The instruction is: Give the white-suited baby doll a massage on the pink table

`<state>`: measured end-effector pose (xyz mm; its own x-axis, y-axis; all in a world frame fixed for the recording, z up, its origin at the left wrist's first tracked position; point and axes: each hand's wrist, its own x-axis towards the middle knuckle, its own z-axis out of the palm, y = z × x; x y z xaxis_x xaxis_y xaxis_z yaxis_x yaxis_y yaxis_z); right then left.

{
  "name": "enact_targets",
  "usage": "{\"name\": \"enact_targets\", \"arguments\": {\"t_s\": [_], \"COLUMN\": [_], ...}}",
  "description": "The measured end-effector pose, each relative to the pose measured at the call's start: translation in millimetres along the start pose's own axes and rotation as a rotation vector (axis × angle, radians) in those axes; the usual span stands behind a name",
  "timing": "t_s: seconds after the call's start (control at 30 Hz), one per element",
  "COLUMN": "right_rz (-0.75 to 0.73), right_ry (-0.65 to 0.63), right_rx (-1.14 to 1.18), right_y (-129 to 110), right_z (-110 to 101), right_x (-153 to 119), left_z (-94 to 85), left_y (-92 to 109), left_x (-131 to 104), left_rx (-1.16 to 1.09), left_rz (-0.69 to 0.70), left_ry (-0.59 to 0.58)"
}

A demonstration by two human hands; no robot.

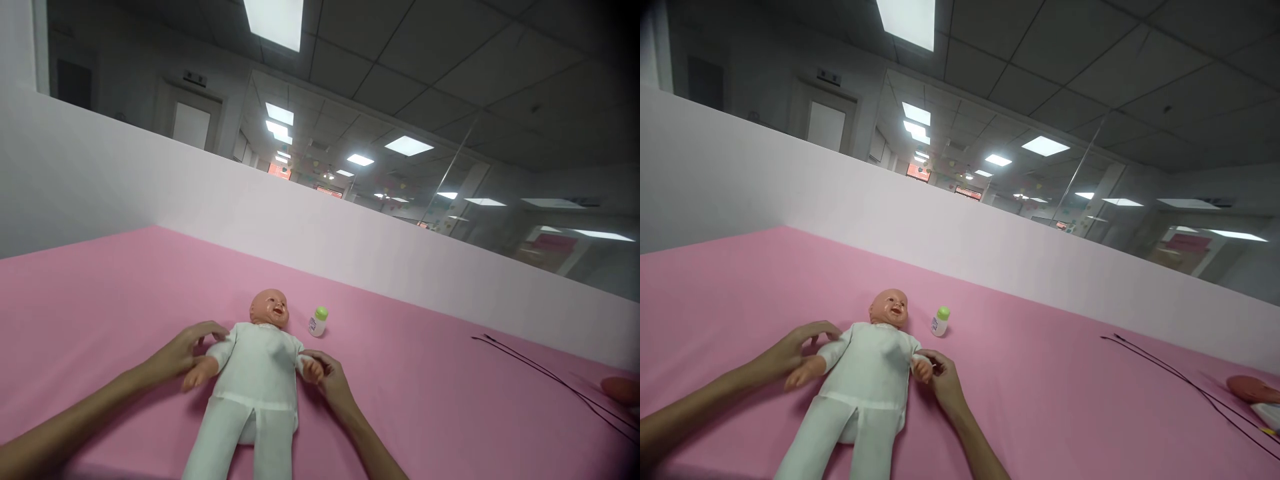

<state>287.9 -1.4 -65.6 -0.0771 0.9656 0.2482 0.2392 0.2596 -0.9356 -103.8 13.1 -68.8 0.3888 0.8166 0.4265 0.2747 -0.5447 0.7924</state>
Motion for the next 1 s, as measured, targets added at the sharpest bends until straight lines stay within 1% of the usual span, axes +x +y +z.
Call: {"name": "enact_targets", "arguments": {"t_s": [0.07,0.13,0.2,0.27,0.33,0.4,0.5,0.57,0.6,0.67,0.7,0.73,0.77,0.8,0.83,0.87,0.9,0.93,1.0], "right_rz": [0.034,0.091,0.168,0.251,0.311,0.34,0.361,0.364,0.36,0.355,0.345,0.317,0.266,0.192,0.103,0.015,-0.057,-0.103,-0.137], "right_ry": [0.113,0.192,0.254,0.321,0.384,0.401,0.378,0.369,0.367,0.36,0.363,0.379,0.404,0.432,0.443,0.428,0.384,0.313,0.122], "right_rx": [0.052,0.119,0.198,0.277,0.323,0.284,0.15,0.092,0.076,0.045,0.022,-0.024,-0.099,-0.196,-0.303,-0.401,-0.477,-0.524,-0.593], "right_y": [-1,-2,-4,-3,0,5,14,19,20,21,21,19,17,14,10,6,0,-5,-15], "right_z": [-2,-9,-20,-33,-47,-59,-70,-73,-74,-74,-73,-72,-70,-67,-63,-58,-52,-45,-30], "right_x": [6,8,7,4,1,0,1,2,3,4,4,4,4,3,2,0,-2,-5,-10], "left_z": [-0.5,-2.5,-5.5,-9.6,-15.0,-21.4,-30.4,-33.9,-34.4,-32.1,-29.1,-24.9,-19.6,-13.3,-6.3,1.0,8.2,14.6,24.1], "left_y": [7,13,14,8,-5,-19,-34,-35,-33,-29,-27,-24,-22,-20,-17,-14,-10,-6,0], "left_x": [2,6,10,12,11,9,7,7,7,8,8,9,11,13,15,17,20,23,30], "left_rx": [-0.074,-0.157,-0.23,-0.252,-0.183,-0.035,0.261,0.435,0.511,0.644,0.71,0.767,0.806,0.816,0.797,0.753,0.695,0.635,0.548], "left_rz": [-0.103,-0.183,-0.28,-0.373,-0.46,-0.513,-0.567,-0.598,-0.616,-0.627,-0.603,-0.547,-0.458,-0.344,-0.224,-0.118,-0.038,0.01,0.034], "left_ry": [0.182,0.379,0.519,0.595,0.616,0.568,0.427,0.354,0.337,0.336,0.352,0.372,0.378,0.357,0.31,0.242,0.166,0.096,-0.003]}}
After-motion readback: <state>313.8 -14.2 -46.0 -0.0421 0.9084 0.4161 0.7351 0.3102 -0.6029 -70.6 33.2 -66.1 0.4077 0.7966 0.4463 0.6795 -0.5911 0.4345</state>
